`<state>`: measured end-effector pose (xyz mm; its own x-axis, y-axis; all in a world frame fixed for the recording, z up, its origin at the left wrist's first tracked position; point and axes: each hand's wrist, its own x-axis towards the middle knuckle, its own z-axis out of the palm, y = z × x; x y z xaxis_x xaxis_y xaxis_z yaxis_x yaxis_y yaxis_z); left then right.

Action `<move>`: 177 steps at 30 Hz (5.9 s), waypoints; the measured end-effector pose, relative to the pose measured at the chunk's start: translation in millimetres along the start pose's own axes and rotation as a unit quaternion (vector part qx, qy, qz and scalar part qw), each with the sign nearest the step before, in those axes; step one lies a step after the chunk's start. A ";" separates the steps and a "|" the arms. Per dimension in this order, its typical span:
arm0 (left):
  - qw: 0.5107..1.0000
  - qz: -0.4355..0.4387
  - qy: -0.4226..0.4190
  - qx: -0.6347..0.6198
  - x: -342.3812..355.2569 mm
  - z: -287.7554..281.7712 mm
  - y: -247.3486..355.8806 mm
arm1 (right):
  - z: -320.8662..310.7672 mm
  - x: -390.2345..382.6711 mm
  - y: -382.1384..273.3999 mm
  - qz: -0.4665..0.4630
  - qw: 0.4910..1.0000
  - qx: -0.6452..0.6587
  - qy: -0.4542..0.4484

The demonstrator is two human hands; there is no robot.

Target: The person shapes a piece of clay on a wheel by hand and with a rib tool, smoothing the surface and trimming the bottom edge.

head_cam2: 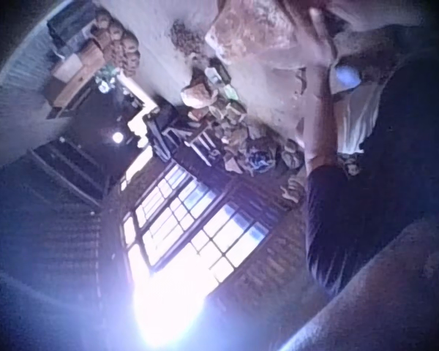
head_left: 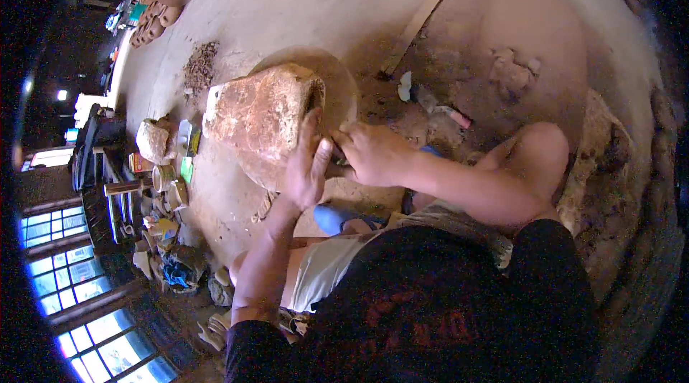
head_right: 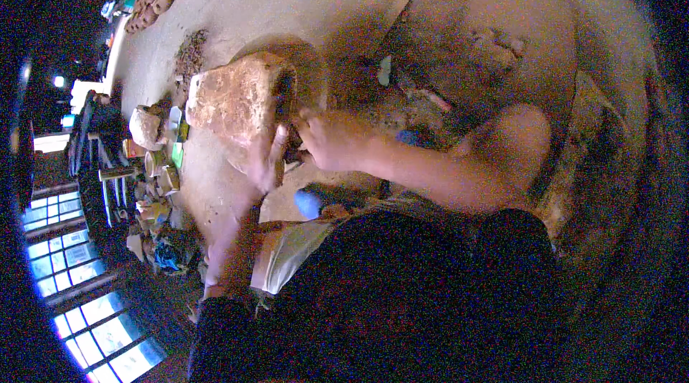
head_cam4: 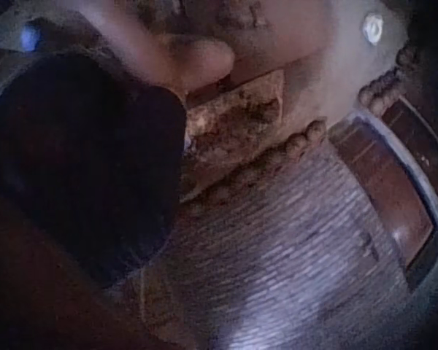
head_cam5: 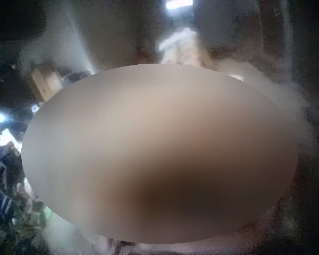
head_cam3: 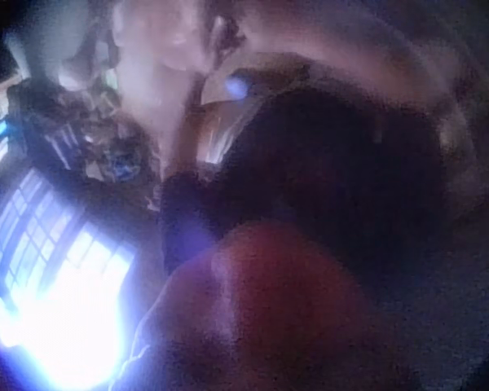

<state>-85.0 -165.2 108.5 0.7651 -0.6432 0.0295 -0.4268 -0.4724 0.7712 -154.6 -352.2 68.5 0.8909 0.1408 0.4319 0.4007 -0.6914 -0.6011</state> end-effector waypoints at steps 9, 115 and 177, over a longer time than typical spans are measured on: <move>0.967 -0.230 -0.097 -0.052 -19.1 16.9 0.2 | 18.5 -33.9 1.9 -0.078 0.986 -0.005 -0.148; 0.915 0.019 0.246 0.318 73.6 -58.0 -114.4 | 68.2 93.5 53.6 0.247 0.963 0.071 -0.086; 0.916 -0.107 0.162 0.351 59.4 -56.9 -91.3 | -200.0 -151.2 302.2 0.327 0.826 -0.404 -0.218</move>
<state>26.8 -126.0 76.0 0.9215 -0.3325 0.2008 -0.3690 -0.9109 0.1847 -211.0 -724.1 -44.0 0.9234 -0.3299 -0.1962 -0.3134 -0.9431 0.1110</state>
